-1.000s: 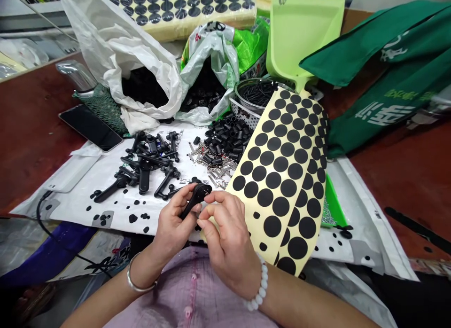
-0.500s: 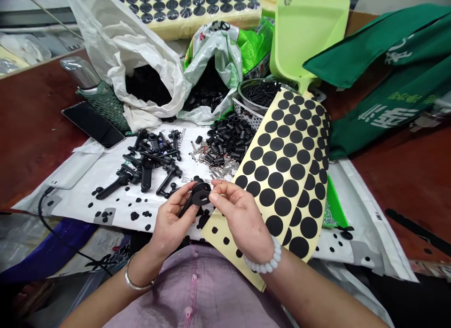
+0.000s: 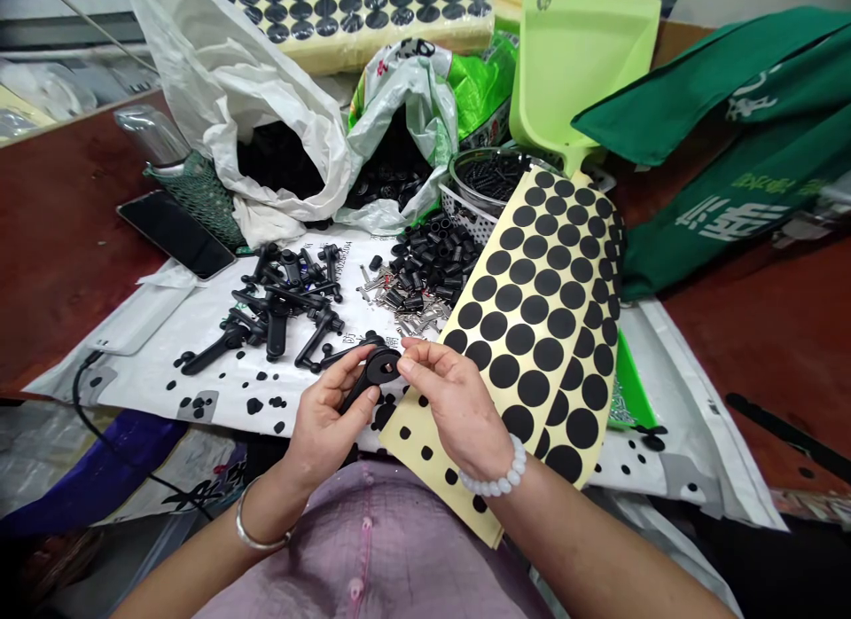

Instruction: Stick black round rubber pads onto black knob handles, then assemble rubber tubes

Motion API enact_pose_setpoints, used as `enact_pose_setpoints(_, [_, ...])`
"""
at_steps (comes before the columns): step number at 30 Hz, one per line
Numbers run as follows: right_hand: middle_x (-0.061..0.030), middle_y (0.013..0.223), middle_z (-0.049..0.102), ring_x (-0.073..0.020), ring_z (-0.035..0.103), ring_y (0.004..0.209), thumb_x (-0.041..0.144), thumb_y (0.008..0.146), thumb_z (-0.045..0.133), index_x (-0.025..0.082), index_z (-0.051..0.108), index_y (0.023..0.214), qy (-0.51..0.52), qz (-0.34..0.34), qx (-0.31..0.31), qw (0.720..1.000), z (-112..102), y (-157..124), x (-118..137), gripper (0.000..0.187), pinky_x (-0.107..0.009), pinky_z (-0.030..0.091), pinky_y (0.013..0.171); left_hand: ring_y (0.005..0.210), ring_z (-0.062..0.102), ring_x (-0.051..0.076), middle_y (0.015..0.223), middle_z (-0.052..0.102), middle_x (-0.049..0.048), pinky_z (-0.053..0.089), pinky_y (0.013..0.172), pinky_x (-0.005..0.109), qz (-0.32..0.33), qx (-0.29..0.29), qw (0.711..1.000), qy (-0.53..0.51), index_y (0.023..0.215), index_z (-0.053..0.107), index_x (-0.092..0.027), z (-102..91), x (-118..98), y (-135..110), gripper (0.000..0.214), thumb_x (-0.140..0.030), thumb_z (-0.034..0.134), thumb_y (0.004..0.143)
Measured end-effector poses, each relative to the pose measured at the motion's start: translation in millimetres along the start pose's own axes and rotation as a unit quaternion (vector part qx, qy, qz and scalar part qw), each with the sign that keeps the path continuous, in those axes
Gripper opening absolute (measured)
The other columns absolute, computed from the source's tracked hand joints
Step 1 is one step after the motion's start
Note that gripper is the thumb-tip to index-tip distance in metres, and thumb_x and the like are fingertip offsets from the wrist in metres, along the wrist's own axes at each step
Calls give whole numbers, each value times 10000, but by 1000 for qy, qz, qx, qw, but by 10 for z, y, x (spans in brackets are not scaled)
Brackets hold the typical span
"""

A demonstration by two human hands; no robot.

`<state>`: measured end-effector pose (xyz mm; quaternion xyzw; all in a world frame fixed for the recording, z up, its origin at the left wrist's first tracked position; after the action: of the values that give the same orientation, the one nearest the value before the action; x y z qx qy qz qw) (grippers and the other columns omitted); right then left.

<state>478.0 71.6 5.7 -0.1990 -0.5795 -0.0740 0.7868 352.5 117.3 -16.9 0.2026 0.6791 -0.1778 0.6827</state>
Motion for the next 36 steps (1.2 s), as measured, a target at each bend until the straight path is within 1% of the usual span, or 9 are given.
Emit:
enact_pose_setpoints(5, [-57, 983, 630, -243, 410, 1211, 311, 695, 704, 196, 620, 638, 7, 2, 2, 1000, -8, 22, -20, 153, -411, 231, 1049, 1051, 569, 189, 1148, 611, 90, 444, 925, 299, 17, 0, 1000, 6, 1227, 476, -160, 15, -36, 7, 428, -161, 553, 806])
enact_pose_setpoints(11, [-66, 1012, 619, -251, 443, 1174, 324, 683, 711, 183, 625, 651, 0, 12, -4, 1000, -29, 26, -28, 168, -405, 268, 1024, 1019, 586, 185, 1128, 620, 95, 453, 910, 298, 10, 1, 1000, 1, 1223, 478, -149, 27, -29, 8, 428, -163, 549, 801])
enact_pose_setpoints(18, [-64, 1011, 622, -257, 464, 1144, 341, 684, 706, 184, 625, 661, -16, 13, -5, 1000, -37, 43, -40, 178, -418, 284, 1007, 1035, 578, 197, 1138, 614, 99, 442, 929, 318, 6, 10, 1000, -3, 1222, 474, -147, 39, -46, 2, 425, -158, 543, 803])
enact_pose_setpoints(21, [-62, 1031, 623, -249, 472, 1135, 339, 691, 700, 183, 620, 659, -27, 6, -4, 1000, -40, 53, -44, 177, -417, 278, 1012, 995, 593, 206, 1115, 620, 99, 478, 873, 323, -4, 11, 1000, -19, 1219, 481, -154, 33, -25, 8, 405, -191, 527, 819])
enact_pose_setpoints(26, [-59, 1100, 603, -248, 450, 1168, 316, 735, 659, 190, 595, 641, -56, -13, 9, 998, -26, 39, -28, 169, -420, 260, 1021, 946, 608, 203, 1065, 635, 89, 520, 747, 281, -12, 5, 1000, -23, 1214, 496, -174, 5, 63, 24, 390, -185, 509, 825])
enact_pose_setpoints(29, [-60, 1109, 596, -250, 444, 1172, 315, 735, 656, 193, 585, 636, -65, -12, 16, 998, 8, -9, -6, 172, -413, 281, 1010, 966, 605, 209, 1079, 632, 93, 524, 739, 279, -8, -1, 1000, -17, 1212, 496, -177, -3, 85, 34, 390, -175, 509, 822])
enact_pose_setpoints(33, [-52, 1127, 585, -239, 466, 1146, 305, 734, 660, 197, 581, 631, -64, -19, 26, 997, 48, -80, 53, 169, -382, 325, 980, 981, 603, 208, 1096, 627, 102, 523, 767, 284, -9, -16, 1000, -14, 1211, 489, -158, -25, 61, 55, 400, -180, 527, 813])
enact_pose_setpoints(36, [-45, 1156, 575, -239, 444, 1175, 303, 741, 662, 205, 602, 661, -79, -35, 16, 996, 21, -86, 99, 140, -375, 312, 989, 988, 601, 209, 1101, 624, 111, 527, 759, 275, -16, -27, 999, -19, 1198, 496, -139, -50, 44, 63, 402, -187, 542, 802])
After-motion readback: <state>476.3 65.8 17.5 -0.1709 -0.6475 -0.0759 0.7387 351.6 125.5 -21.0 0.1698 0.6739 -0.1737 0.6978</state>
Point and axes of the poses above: each hand's wrist, its own y-axis towards the middle knuckle, its own z-axis out of the palm, x = y × z, the point moved 8 cm from there along y, towards the middle knuckle
